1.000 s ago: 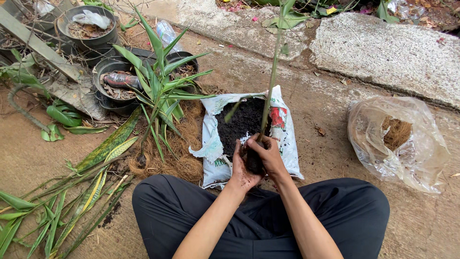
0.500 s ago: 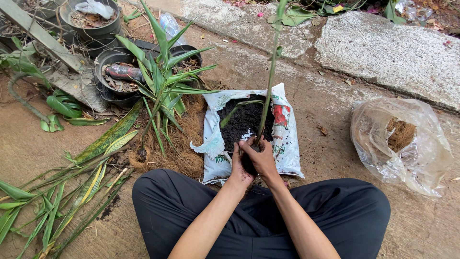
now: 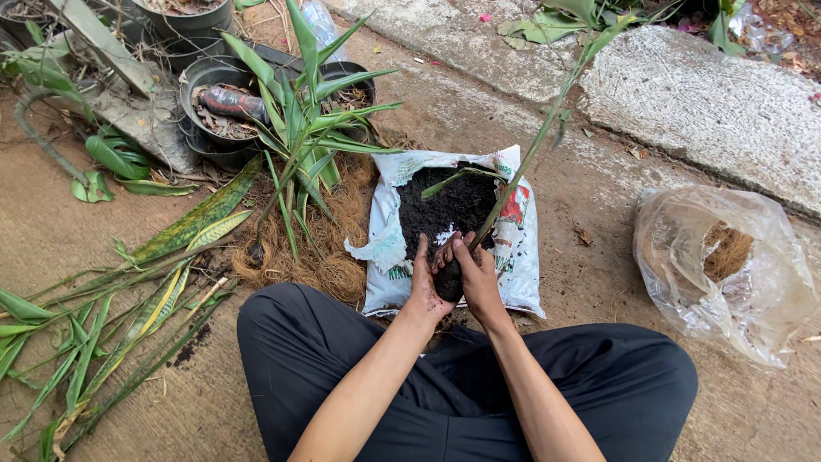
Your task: The person sits on the ground and packs soil around the roots of a small plant held in their hands. They repeatedly add soil from a nearby bag and press it firmly around the root ball to secure the plant.
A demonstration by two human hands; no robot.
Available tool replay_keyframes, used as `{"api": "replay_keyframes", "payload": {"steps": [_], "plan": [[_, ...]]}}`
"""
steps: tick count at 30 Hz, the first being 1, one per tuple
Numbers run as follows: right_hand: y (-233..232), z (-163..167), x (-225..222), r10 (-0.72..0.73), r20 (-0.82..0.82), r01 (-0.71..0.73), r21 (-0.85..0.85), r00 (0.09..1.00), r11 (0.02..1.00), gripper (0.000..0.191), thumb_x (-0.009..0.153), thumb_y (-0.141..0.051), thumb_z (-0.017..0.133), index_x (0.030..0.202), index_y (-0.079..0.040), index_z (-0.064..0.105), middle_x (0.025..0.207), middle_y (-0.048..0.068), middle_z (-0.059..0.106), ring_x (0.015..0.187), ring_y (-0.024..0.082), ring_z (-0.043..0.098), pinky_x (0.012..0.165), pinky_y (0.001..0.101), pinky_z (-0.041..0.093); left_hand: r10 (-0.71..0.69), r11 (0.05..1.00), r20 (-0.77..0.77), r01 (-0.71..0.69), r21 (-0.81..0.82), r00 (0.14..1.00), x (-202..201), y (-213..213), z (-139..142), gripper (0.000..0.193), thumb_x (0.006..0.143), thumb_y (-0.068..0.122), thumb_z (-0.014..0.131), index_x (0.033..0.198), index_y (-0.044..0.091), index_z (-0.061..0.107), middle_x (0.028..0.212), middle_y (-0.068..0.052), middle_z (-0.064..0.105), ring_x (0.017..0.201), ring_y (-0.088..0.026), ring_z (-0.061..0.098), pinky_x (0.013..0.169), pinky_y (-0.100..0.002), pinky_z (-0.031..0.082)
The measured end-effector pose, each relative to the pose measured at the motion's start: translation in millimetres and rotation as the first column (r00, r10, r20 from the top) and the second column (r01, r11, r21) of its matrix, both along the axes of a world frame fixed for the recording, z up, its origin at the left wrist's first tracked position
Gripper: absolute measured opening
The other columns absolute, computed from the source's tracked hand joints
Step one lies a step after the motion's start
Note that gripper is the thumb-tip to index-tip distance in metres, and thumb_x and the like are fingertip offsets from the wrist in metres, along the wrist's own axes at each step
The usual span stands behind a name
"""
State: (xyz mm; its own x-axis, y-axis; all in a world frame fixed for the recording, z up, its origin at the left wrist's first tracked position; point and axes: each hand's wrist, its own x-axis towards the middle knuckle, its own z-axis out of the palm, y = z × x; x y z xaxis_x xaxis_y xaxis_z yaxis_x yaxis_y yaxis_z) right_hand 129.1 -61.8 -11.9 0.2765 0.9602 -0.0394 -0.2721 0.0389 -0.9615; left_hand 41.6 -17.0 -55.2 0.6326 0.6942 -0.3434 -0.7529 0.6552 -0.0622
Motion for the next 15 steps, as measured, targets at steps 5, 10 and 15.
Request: {"api": "replay_keyframes", "payload": {"steps": [5,10,15], "plan": [[-2,-6,-2,-0.054,0.008,0.054,-0.049,0.999,0.997,0.026,0.104,-0.026,0.061,0.098,-0.002,0.069,0.088,-0.001,0.067,0.08,0.007,0.059,0.073,0.0242,0.048,0.038,0.999,-0.014,-0.037,0.015,0.999,1,1,-5,0.062,0.106,0.06,0.042,0.121,0.003,0.063,0.134,-0.018,0.068,0.121,-0.03,0.064,0.111,-0.041,0.047],[-4,-12,-4,-0.054,0.014,0.055,-0.086,0.998,0.995,0.03,0.104,-0.03,0.061,0.099,-0.001,0.069,0.088,-0.001,0.067,0.079,0.007,0.058,0.071,0.024,0.048,0.027,0.999,-0.089,-0.03,-0.033,0.996,0,1,-9,0.061,0.106,0.059,0.039,0.121,0.006,0.065,0.128,-0.014,0.071,0.114,-0.027,0.068,0.105,-0.041,0.051],[-2,-18,-6,-0.09,0.004,0.09,-0.092,0.996,0.992,0.029,0.103,-0.03,0.061,0.099,-0.003,0.07,0.088,-0.001,0.068,0.079,0.007,0.059,0.072,0.0232,0.049,0.043,0.999,-0.065,-0.045,-0.021,0.997,1,1,1,0.061,0.108,0.058,0.037,0.121,0.006,0.064,0.128,-0.015,0.072,0.113,-0.027,0.069,0.106,-0.041,0.052]]}}
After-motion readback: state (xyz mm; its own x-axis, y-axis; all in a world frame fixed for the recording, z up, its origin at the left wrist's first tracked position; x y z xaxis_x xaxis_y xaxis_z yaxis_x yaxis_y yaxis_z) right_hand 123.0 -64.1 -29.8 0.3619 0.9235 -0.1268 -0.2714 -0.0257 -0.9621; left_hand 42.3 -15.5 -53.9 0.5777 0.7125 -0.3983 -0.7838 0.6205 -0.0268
